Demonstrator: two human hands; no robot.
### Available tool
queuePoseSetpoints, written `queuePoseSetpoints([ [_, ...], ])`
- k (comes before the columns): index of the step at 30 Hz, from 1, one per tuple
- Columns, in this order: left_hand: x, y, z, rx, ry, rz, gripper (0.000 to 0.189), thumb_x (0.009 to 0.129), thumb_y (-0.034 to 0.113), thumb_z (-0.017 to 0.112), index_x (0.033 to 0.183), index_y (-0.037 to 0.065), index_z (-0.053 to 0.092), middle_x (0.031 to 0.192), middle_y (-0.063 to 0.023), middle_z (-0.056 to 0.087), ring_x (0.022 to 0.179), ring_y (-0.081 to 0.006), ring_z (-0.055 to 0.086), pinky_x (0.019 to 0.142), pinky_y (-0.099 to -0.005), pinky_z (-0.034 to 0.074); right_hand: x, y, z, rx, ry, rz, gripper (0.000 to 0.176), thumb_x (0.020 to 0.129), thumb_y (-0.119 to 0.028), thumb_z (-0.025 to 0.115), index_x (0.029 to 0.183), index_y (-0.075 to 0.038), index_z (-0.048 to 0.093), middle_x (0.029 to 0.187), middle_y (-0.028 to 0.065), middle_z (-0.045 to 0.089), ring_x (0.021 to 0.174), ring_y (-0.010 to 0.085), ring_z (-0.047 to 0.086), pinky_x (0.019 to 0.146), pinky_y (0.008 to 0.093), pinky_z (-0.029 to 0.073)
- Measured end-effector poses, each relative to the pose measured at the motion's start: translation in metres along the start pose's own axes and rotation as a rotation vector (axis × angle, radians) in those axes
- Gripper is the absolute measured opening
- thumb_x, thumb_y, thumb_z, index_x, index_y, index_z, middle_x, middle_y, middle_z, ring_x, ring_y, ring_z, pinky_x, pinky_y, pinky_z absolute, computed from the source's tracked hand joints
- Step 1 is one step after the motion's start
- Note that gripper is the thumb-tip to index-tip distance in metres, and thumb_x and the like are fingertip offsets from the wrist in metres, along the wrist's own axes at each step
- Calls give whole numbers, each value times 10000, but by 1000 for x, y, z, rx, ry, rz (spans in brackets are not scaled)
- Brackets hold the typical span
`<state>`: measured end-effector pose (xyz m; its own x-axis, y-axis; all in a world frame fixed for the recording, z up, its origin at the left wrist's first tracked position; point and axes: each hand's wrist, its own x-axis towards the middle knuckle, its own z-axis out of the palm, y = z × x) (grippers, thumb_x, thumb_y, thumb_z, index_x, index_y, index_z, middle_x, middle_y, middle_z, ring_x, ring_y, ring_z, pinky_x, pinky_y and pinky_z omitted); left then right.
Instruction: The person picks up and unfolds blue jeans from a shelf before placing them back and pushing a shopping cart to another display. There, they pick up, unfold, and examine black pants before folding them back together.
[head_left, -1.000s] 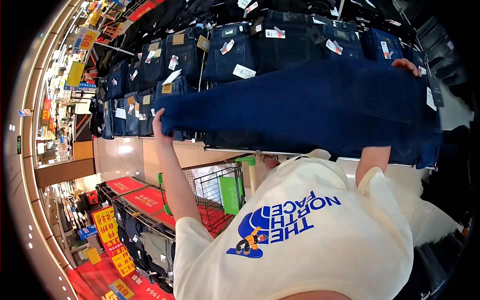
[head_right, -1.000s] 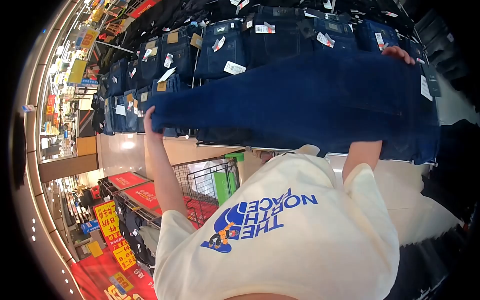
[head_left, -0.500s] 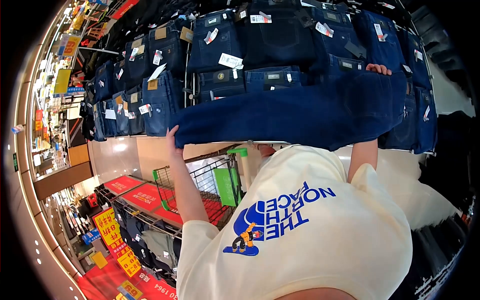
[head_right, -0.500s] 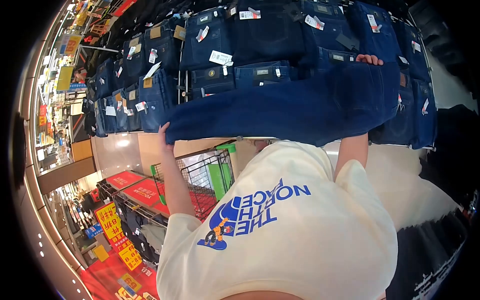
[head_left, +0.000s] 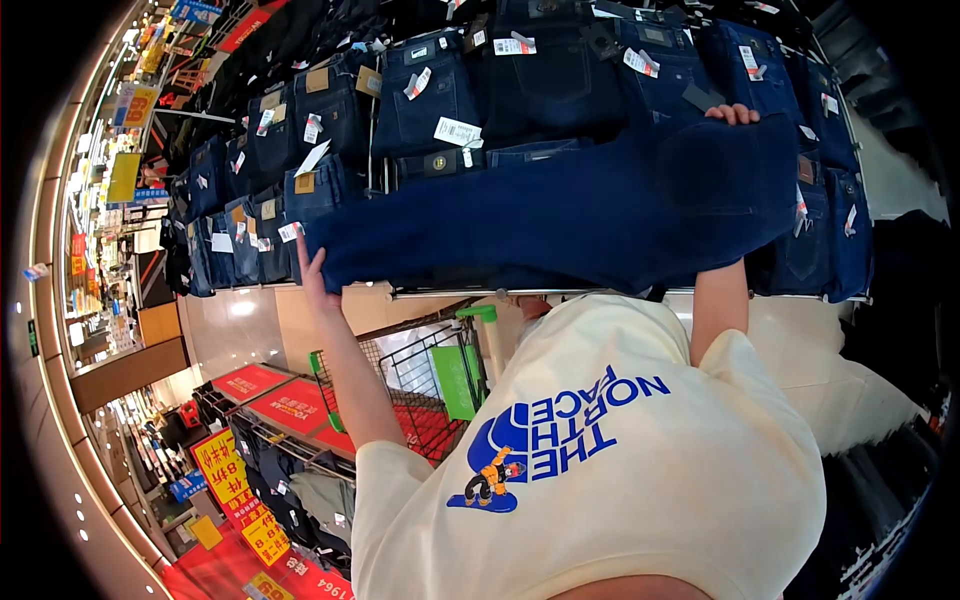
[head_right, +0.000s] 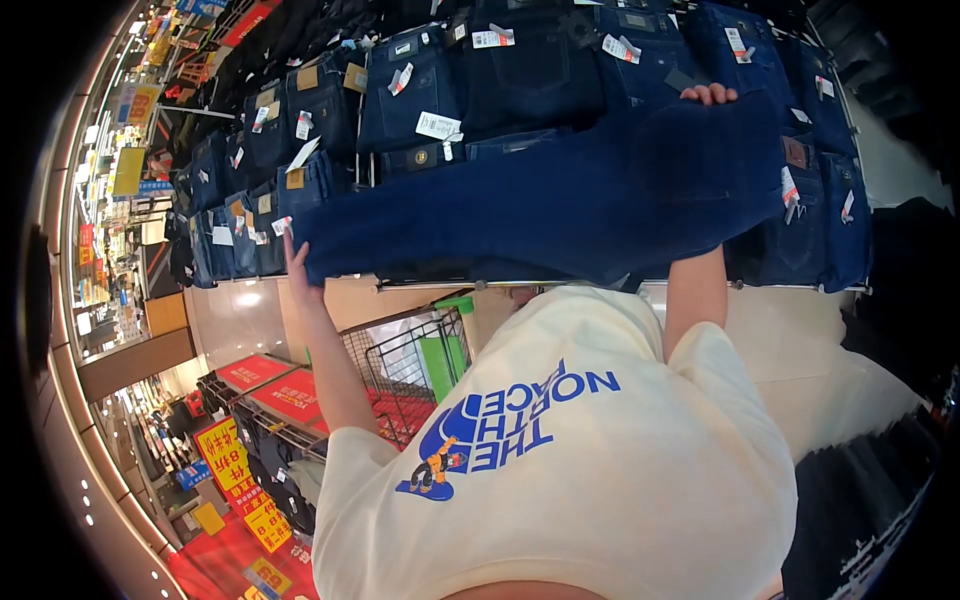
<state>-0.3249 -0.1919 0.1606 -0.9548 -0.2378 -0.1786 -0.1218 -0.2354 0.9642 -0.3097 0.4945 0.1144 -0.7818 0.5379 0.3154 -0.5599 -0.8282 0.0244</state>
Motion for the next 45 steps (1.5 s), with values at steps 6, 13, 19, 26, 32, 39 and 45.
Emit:
queuePoseSetpoints([
  [6,-23,-15,14,-85,66,-78,667,942,-24,554,1544,226,411,1530,-154,434,1313,-333,529,1070,-443,482,-21,4,-24,125,-20,46,241,1067,-279,502,1063,-94,657,950,58,654,852,179,602,873,342,468],
  [13,-37,17,78,-37,12,30,633,945,-25,552,1532,176,429,1527,-144,447,1335,-300,514,1092,-404,459,-9,-2,-50,130,-128,16,239,1068,-278,501,1062,-100,661,945,55,655,829,177,605,853,325,476],
  [19,-67,-11,212,420,-174,357,581,895,-70,542,1458,71,525,1497,-93,519,1383,-229,480,1169,-333,330,-21,4,-6,12,-59,53,186,1052,-234,537,1051,-92,658,931,56,648,820,177,586,867,327,471],
  [26,-139,-160,332,597,-735,301,557,879,-55,522,1429,32,515,1462,-210,522,1359,-338,508,1143,-378,397,-11,11,-1,-175,-174,202,163,1051,-186,525,1045,-70,641,942,61,607,855,188,568,927,374,475],
  [32,-184,-215,333,975,-1154,15,840,825,-42,580,1574,62,215,1629,-230,210,1376,-404,444,1121,-391,428,-20,37,-3,-350,-185,170,299,983,-293,622,1104,-23,664,1037,98,661,940,214,630,928,382,491],
  [39,-171,-275,310,887,-1117,256,666,875,33,616,1502,41,390,1591,-172,348,1338,-328,504,1116,-364,431,-56,145,37,-1328,-195,129,513,899,-429,732,1127,29,686,1100,145,701,1007,242,671,927,378,497],
  [45,-172,-266,280,587,-1125,-310,513,911,115,624,1393,-3,496,1349,-157,556,1173,-267,589,946,-349,519,-107,252,41,-1942,-616,605,584,857,-531,717,1136,-18,715,1052,211,716,995,367,688,896,408,521],
])
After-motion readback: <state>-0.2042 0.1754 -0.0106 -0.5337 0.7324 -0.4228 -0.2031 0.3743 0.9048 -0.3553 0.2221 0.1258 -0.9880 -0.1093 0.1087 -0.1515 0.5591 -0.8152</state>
